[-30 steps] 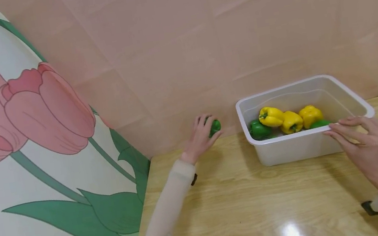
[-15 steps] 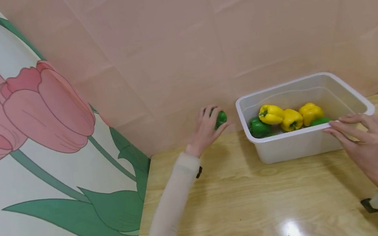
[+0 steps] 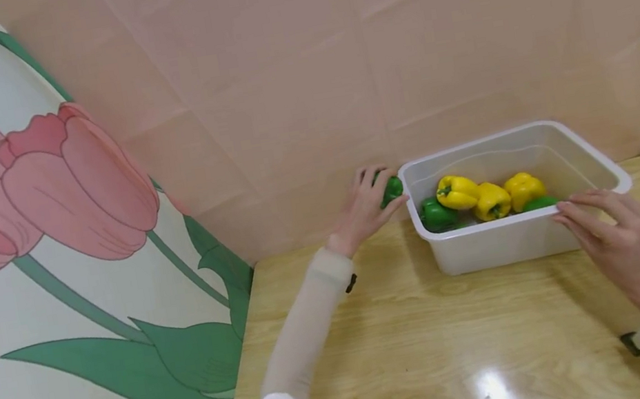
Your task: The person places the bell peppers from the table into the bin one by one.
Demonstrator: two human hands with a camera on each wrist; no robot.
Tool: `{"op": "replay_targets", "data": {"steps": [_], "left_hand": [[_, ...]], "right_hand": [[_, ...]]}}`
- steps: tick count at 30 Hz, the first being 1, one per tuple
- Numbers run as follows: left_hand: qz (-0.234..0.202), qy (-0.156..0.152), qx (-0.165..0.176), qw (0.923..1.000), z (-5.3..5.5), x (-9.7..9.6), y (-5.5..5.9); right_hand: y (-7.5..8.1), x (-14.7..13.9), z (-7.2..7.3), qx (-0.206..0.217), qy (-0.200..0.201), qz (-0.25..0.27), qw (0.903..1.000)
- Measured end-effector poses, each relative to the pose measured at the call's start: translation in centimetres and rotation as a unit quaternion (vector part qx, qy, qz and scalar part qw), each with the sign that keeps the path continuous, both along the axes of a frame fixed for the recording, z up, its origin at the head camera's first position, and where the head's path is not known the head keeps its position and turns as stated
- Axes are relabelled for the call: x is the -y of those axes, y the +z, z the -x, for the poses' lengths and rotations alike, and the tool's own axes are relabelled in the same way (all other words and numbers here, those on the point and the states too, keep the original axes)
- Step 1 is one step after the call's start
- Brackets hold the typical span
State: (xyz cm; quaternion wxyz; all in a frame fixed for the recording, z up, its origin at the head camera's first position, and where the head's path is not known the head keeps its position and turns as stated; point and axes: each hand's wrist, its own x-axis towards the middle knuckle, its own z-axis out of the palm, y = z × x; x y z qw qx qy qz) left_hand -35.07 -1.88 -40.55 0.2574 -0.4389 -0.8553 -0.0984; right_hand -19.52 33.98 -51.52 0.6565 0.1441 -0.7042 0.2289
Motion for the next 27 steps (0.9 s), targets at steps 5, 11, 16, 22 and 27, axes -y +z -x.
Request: {"op": "replay_targets", "data": {"steps": [5,11,16,22,27], "left_hand": [[0.014,0.001,-0.010,0.9999,-0.1,-1.1,0.5],[0.012,-0.005,-0.008,0.9999,-0.4,-2.4,1.4],[0.009,-0.017,-0.016,0.9997,-0.3,-3.5,2.0],[0.009,-0.022,-0.019,0.9995,-0.1,-4.4,2.6],[0.003,-0.024,-0.014,0.9996,0.2,-5.1,2.9]], "right_hand": [[0.0,0.1,-0.2,-0.007,0.011,0.003,0.9999],[-0.1,0.2,-0.2,-0.019,0.003,0.005,0.9998],[-0.4,0.1,-0.3,-0.019,-0.006,0.012,0.9997],[-0.5,0.0,-0.3,-0.008,0.000,0.017,0.9998],[-0.4,0.2,-0.2,-0.011,0.016,0.024,0.9995]]}}
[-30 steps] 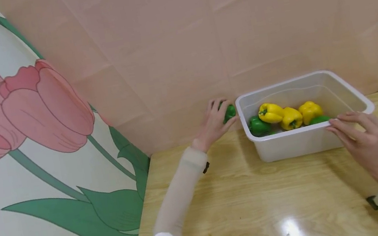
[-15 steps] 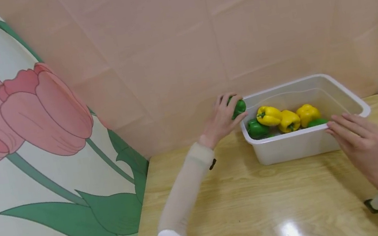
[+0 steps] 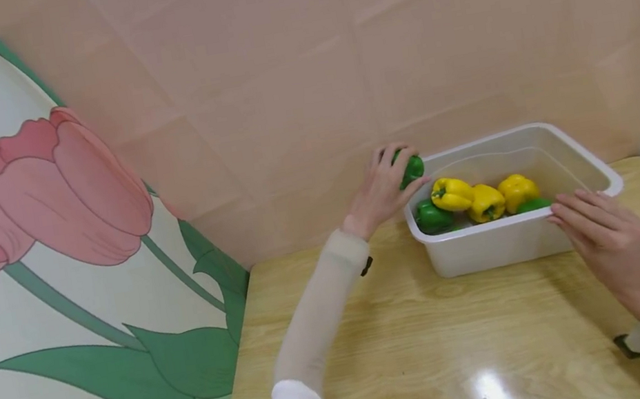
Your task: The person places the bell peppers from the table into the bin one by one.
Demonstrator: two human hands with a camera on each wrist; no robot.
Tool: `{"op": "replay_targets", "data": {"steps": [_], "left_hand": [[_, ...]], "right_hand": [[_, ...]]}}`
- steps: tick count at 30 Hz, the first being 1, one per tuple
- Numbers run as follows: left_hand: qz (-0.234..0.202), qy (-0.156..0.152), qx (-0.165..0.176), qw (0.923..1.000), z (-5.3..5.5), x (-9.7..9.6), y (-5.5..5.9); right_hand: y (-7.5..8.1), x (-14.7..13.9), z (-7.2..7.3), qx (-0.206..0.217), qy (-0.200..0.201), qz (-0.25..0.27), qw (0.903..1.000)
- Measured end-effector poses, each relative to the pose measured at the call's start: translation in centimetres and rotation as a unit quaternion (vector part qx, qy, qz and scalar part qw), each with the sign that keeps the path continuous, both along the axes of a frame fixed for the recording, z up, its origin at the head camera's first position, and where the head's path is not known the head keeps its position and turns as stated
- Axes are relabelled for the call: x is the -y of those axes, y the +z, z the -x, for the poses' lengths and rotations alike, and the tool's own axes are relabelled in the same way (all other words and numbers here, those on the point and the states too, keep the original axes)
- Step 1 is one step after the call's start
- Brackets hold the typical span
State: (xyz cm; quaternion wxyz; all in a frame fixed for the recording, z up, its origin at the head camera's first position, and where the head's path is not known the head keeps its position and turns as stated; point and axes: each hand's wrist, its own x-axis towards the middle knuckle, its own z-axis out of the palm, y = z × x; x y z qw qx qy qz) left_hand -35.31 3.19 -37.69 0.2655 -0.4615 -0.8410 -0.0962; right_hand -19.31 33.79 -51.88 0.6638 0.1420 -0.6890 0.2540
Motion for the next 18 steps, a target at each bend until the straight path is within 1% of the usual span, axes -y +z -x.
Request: {"op": "replay_targets", "data": {"steps": [6,12,15,18], "left_hand": [[0.001,-0.004,0.004,1.0000,0.4,-1.3,0.5],[0.005,-0.009,-0.010,0.9999,0.9,-2.4,1.1],[0.006,-0.015,-0.020,0.9997,1.1,-2.6,1.5],[0.012,-0.016,-0.019,0.9996,1.3,-2.7,2.1]], "right_hand": [[0.0,0.0,-0.1,0.003,0.006,0.003,1.0000],[-0.3,-0.1,0.0,0.009,0.013,0.007,0.9999],[-0.4,0.1,0.1,0.013,0.016,0.008,0.9998],[-0.5,0.3,0.2,0.018,0.019,0.008,0.9996]]}}
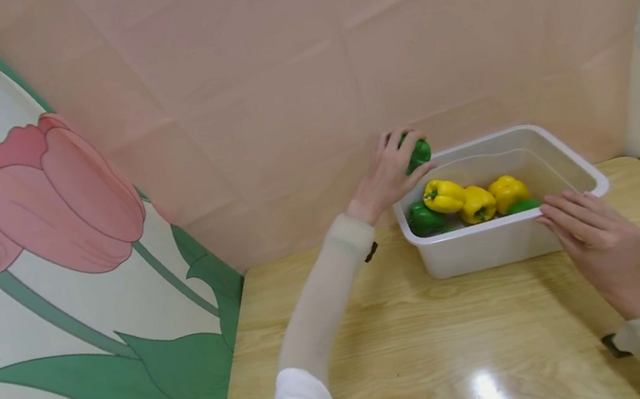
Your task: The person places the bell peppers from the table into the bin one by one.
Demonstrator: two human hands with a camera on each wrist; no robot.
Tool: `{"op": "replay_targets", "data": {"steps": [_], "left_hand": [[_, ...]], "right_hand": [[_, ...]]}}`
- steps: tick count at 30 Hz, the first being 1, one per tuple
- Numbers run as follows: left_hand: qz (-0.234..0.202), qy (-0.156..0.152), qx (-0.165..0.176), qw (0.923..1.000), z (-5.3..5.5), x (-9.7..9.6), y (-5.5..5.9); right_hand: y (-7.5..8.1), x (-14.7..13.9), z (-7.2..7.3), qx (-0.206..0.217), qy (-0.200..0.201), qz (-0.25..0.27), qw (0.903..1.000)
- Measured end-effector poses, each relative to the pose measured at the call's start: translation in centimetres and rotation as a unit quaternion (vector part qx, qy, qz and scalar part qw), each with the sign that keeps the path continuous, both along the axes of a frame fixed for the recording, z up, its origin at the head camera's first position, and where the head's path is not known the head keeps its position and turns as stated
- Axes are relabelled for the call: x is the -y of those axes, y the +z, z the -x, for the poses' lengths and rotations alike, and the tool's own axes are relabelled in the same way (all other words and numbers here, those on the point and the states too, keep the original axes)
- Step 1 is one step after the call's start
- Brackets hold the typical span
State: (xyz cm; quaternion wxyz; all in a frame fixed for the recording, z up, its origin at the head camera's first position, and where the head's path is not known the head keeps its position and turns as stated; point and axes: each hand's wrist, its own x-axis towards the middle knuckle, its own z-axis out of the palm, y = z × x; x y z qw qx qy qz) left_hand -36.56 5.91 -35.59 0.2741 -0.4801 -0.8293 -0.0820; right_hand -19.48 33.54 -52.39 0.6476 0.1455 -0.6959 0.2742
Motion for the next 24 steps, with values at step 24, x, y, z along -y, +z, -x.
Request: {"op": "replay_targets", "data": {"steps": [24], "left_hand": [[0.009,0.000,0.042,0.9991,-1.0,-2.9,2.9]], "right_hand": [[0.3,0.6,-0.6,0.000,-0.001,0.008,1.0000]]}}
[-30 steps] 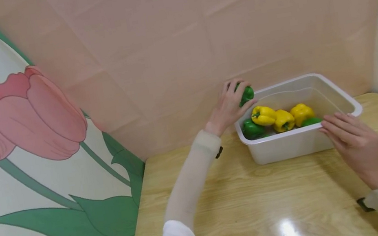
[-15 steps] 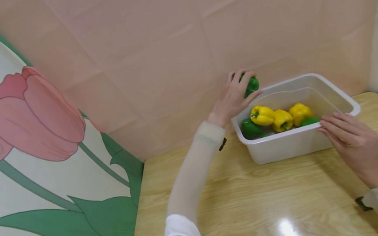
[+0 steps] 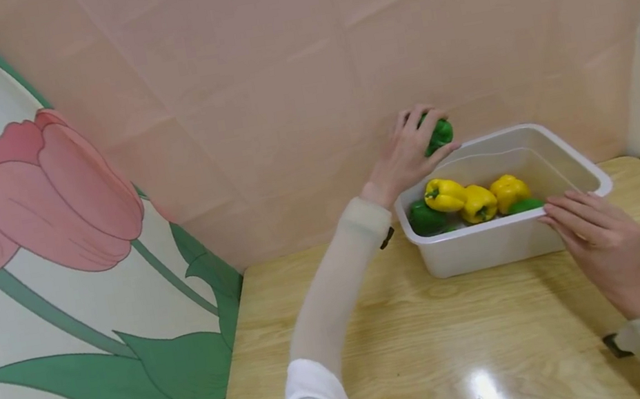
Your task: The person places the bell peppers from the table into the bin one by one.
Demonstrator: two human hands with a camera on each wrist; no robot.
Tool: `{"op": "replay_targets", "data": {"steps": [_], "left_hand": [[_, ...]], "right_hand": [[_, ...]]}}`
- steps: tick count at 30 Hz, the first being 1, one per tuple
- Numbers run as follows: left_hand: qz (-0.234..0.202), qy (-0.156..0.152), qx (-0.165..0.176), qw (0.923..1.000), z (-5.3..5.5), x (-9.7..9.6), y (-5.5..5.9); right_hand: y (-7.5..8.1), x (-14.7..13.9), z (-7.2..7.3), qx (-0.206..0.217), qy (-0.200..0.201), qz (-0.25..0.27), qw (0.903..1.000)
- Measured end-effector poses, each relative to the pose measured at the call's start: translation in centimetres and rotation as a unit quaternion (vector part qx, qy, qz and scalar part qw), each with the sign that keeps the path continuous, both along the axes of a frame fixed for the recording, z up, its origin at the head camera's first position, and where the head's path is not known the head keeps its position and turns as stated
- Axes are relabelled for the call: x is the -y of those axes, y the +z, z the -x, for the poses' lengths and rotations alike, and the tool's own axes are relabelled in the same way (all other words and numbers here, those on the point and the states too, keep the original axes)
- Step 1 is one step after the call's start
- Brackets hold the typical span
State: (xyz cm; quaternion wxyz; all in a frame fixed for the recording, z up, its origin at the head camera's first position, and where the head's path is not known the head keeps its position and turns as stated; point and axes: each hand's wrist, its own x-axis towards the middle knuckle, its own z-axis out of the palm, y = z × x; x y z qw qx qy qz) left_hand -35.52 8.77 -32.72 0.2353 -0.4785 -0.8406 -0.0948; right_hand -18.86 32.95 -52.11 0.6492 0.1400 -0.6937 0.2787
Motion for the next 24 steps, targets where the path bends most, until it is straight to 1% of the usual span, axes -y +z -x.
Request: {"op": "replay_targets", "data": {"steps": [2,9,13,20,24], "left_hand": [[0.000,-0.006,-0.002,1.0000,-0.2,-0.3,0.1],[0.009,-0.011,-0.011,0.9998,-0.6,-1.4,0.2],[0.015,-0.016,-0.012,0.9997,-0.5,-1.9,0.2],[0.028,-0.003,-0.013,0.9995,-0.1,-2.9,0.0],[0.031,-0.011,-0.010,0.9994,0.3,-3.8,0.0]], "right_hand": [[0.0,-0.1,-0.1,0.000,-0.003,0.001,1.0000],[0.0,-0.3,-0.2,0.002,0.000,0.002,1.0000],[0.0,-0.5,0.3,0.002,0.006,-0.002,1.0000],[-0.2,-0.9,1.3,0.004,0.011,-0.005,0.9999],[-0.2,-1.3,1.7,0.006,0.013,-0.005,0.9999]]}}
